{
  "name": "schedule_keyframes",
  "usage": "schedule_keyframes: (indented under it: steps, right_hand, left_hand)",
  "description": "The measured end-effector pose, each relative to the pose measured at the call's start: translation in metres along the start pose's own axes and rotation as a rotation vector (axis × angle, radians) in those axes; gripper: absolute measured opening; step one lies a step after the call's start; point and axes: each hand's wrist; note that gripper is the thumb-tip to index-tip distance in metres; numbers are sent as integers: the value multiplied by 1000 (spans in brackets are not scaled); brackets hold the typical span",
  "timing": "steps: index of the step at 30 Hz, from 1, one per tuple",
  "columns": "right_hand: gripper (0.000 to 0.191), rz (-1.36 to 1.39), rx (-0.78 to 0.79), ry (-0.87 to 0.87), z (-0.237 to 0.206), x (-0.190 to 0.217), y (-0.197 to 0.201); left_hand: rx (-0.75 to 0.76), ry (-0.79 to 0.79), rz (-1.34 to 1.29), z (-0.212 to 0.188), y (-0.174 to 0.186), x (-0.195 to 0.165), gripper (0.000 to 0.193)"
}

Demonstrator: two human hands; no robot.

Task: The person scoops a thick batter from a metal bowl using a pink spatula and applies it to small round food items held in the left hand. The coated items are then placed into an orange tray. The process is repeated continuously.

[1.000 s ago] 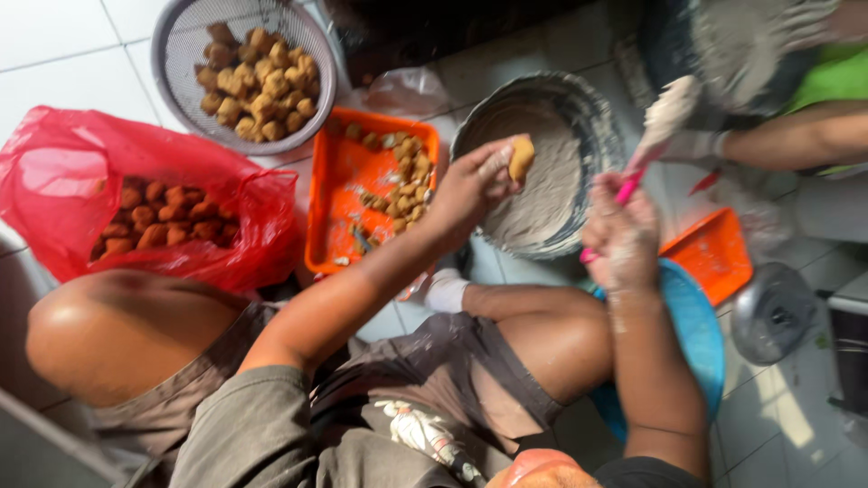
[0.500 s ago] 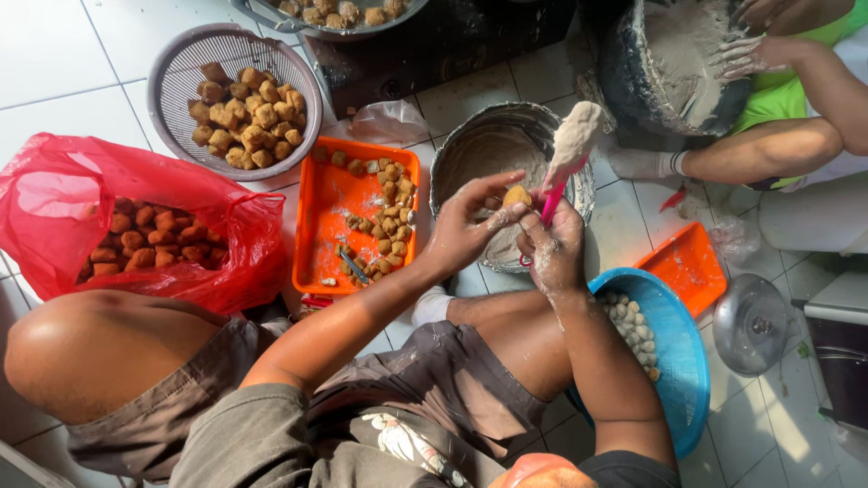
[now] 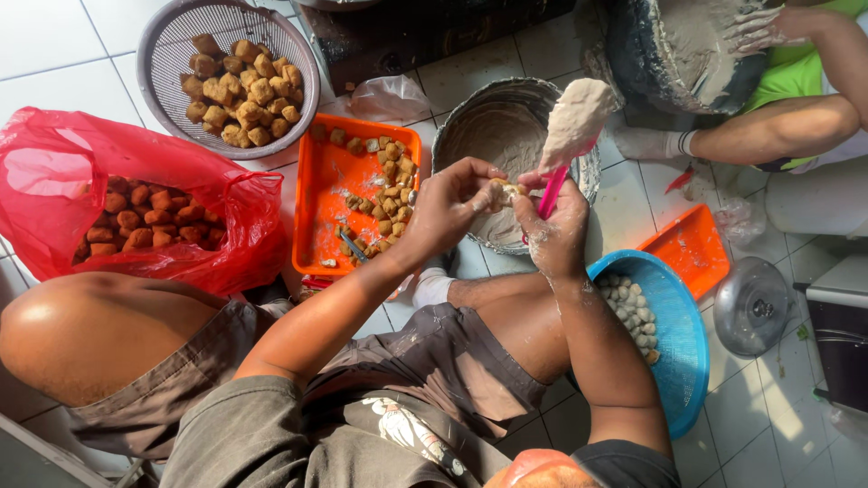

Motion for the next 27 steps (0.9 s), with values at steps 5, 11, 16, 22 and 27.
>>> schedule_keyframes:
  steps: [5,11,16,22,27]
  right_hand:
    - [23,51,21,-43,-2,7,1]
    - [22,30,64,-26,-1,8,-4]
    - [20,133,87,-96,-3,12,-5]
    - [21,3,72,15,-4,14,-10]
    - [26,-2,155,-169,-8,13,-13]
  left_hand:
    - [73,133,-469,-7,6,15,23]
    - [75,79,-159,-14,5,13,23]
    - [175,221,-413,-12,15,9,20]
    - [88,255,-257,-6,14,7,18]
    - [-245,76,-285,17,22,-8,20]
Point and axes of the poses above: each hand's wrist, its own z-axis towards the middle knuckle, its own y-axis out of the back of the hand, x = y × z, and after that the axes turned 1 degree about -y, right-handed
